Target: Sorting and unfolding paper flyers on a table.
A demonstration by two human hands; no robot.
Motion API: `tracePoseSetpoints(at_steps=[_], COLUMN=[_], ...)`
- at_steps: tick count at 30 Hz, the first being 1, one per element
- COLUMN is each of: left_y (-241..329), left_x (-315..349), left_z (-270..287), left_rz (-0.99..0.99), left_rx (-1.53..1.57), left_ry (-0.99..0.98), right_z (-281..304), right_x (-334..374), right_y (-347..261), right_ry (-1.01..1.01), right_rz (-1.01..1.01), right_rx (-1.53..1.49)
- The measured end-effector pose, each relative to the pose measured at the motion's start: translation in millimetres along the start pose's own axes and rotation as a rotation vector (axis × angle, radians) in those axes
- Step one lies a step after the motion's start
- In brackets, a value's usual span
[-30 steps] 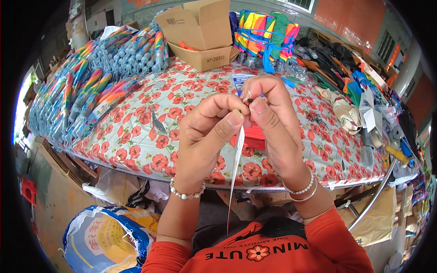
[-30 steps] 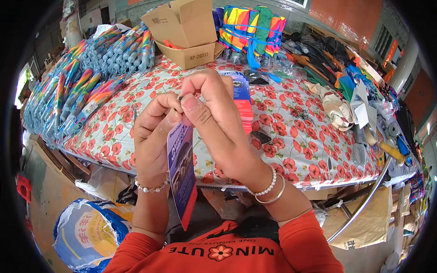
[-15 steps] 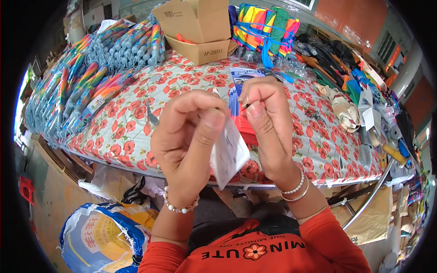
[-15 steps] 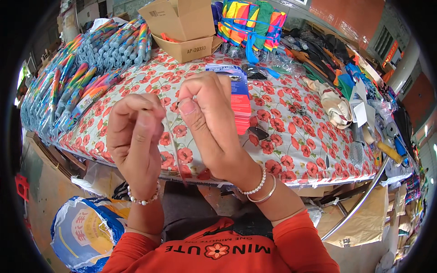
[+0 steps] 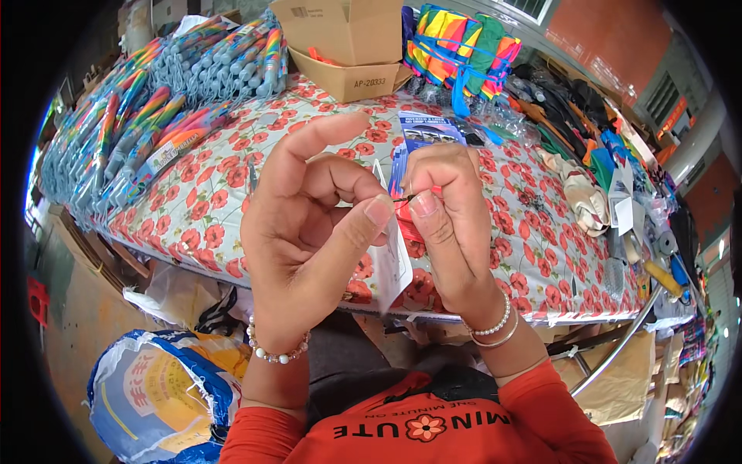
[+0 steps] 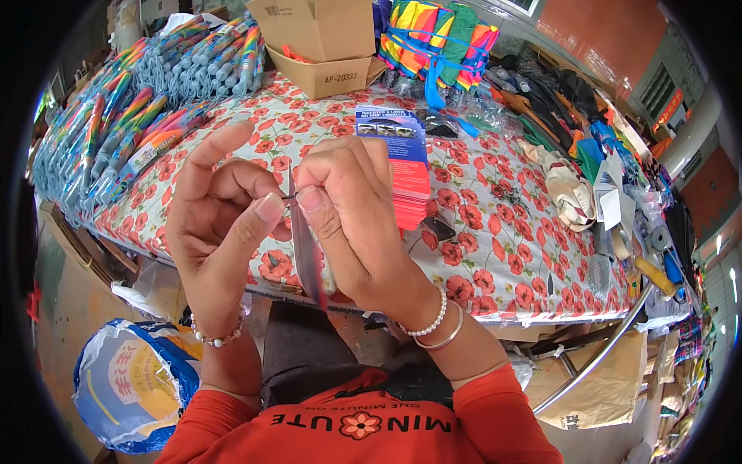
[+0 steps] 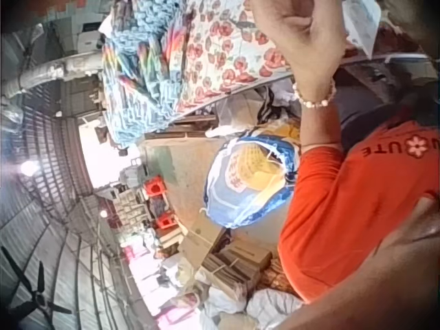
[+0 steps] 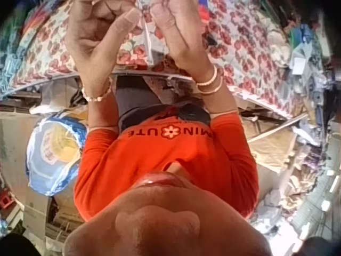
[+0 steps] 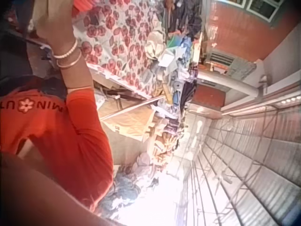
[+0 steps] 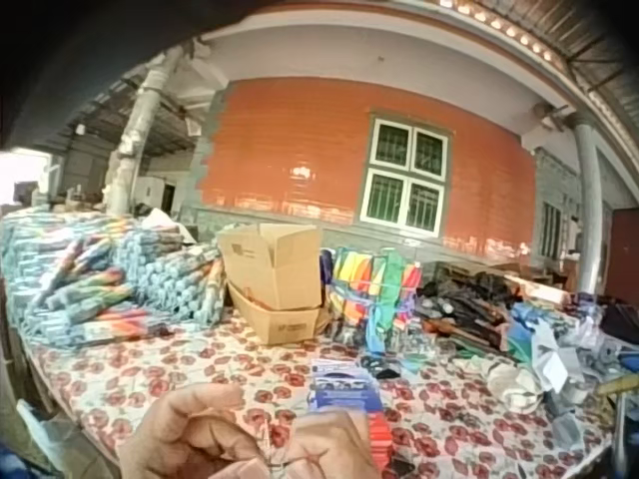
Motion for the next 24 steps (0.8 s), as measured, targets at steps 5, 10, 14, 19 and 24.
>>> tracePoseSetpoints(at_steps=[5,10,14,19,24], left_y=[3.4,10.3,19.2,20.4,15.3], left_x=[1.0,2.5,3.6,2.9,-0.1], left_z=[1.1,-4.2,-10.0,-15.5,-22.7], left_rz=[-0.036,-0.045,-0.068,-0.077,-0.066], left_rx=[-0.069,-0.115,-0.202,-0.231,-0.349], left_ry=[0.035,0.032,0.015,-0.039,-0.082], right_z=[3.2,3.7,5.0,3.8,4.4], right_x=[-1.8,-1.0,-2.2,-3.0,-4.0], right_y=[-4.4,-10.9,-20.8,-28.1,-19.2], right_ry=[0.057,0.020,-0.022,-0.055,-0.052], right_rz=[-0.002,0.067,0.146,0.205,0.142], right_rx=[-0.047,0.035,0.089,0.144,0.083])
Point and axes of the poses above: each hand's wrist, its own x-axis away from the middle knuckle, its own z-axis out of the back of the hand, y = z × x, the point moved 10 cm from there along -x, towards the middle knuckle, and after that the axes turned 3 degrees about x, right-handed, at the moved point
